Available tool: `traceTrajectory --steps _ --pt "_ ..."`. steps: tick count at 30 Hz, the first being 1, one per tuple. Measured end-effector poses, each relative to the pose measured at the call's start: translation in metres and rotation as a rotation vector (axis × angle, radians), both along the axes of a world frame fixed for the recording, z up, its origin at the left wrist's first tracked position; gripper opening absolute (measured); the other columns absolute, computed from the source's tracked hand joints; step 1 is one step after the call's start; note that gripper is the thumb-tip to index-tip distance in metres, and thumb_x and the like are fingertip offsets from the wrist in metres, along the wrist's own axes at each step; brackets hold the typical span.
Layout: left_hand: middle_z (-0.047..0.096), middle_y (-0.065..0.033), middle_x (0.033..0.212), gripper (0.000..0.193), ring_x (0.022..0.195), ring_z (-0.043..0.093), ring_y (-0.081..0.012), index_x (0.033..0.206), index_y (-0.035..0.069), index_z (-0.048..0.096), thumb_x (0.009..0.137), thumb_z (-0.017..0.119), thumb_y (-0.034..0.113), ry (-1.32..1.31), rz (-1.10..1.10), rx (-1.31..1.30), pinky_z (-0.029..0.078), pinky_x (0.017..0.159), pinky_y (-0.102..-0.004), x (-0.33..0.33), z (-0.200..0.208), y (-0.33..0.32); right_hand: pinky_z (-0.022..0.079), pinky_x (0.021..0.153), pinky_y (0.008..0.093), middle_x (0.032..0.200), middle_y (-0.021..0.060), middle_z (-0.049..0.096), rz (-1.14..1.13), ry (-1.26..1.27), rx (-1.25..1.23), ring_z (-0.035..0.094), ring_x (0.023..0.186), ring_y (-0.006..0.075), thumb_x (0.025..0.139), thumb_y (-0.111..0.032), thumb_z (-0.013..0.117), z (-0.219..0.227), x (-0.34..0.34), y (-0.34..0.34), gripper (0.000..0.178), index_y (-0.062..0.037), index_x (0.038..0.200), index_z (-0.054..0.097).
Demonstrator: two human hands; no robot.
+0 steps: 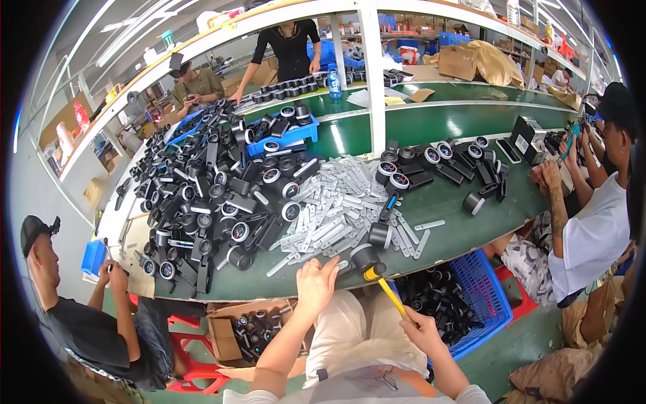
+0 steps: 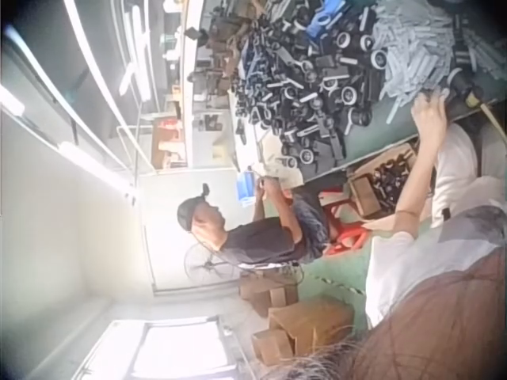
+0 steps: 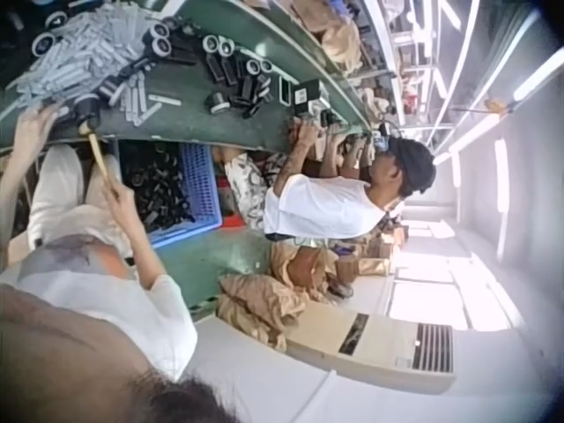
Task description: The person assembles plastic parts and metal components by hammering them together on a factory production line.
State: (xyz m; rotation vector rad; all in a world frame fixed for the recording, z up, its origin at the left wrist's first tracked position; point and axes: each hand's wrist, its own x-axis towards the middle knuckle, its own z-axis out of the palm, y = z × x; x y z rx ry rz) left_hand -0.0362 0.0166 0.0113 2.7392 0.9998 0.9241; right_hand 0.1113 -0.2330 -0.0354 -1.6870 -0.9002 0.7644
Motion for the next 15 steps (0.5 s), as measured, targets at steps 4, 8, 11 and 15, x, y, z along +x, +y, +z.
traceTrajectory --steps 4,8,11,15 --pt "0.051 -0.0070 0.075 0.027 0.075 0.054 -0.0247 0.111 0.017 0.068 0.085 0.062 0.025 0.020 -0.024 0.006 0.040 0.066 -0.0388 -0.002 0.002 -0.002 0.041 0.055 0.0252 0.066 0.0090 0.055 -0.041 0.014 0.009 0.047 0.060 0.0088 0.083 -0.008 0.067 0.006 -0.004 0.001 0.043 0.0047 0.122 0.055" --pt "0.051 -0.0071 0.076 0.028 0.076 0.054 -0.0255 0.112 0.018 0.068 0.085 0.062 0.026 0.040 -0.047 -0.004 0.039 0.066 -0.0390 -0.004 0.001 0.000 0.042 0.056 0.0254 0.070 0.0105 0.057 -0.002 -0.005 -0.010 0.049 0.061 0.0090 0.083 -0.008 0.067 0.008 -0.003 0.003 0.043 0.0048 0.122 0.055" --pt "0.051 -0.0079 0.078 0.029 0.078 0.053 -0.0262 0.113 0.018 0.068 0.086 0.061 0.026 0.069 -0.062 -0.013 0.039 0.067 -0.0387 -0.005 0.007 0.001 0.043 0.057 0.0265 0.073 0.0123 0.059 0.034 -0.086 0.071 0.052 0.061 0.0128 0.083 -0.007 0.067 0.017 -0.004 0.009 0.041 0.0047 0.121 0.055" --pt "0.048 -0.0079 0.079 0.029 0.082 0.050 -0.0257 0.114 0.018 0.068 0.087 0.060 0.025 0.058 -0.070 -0.073 0.037 0.072 -0.0369 -0.005 0.007 0.002 0.046 0.060 0.0301 0.078 0.0165 0.061 0.026 -0.280 0.160 0.058 0.063 0.0233 0.083 -0.006 0.065 0.029 -0.009 0.029 0.041 0.0038 0.121 0.054"
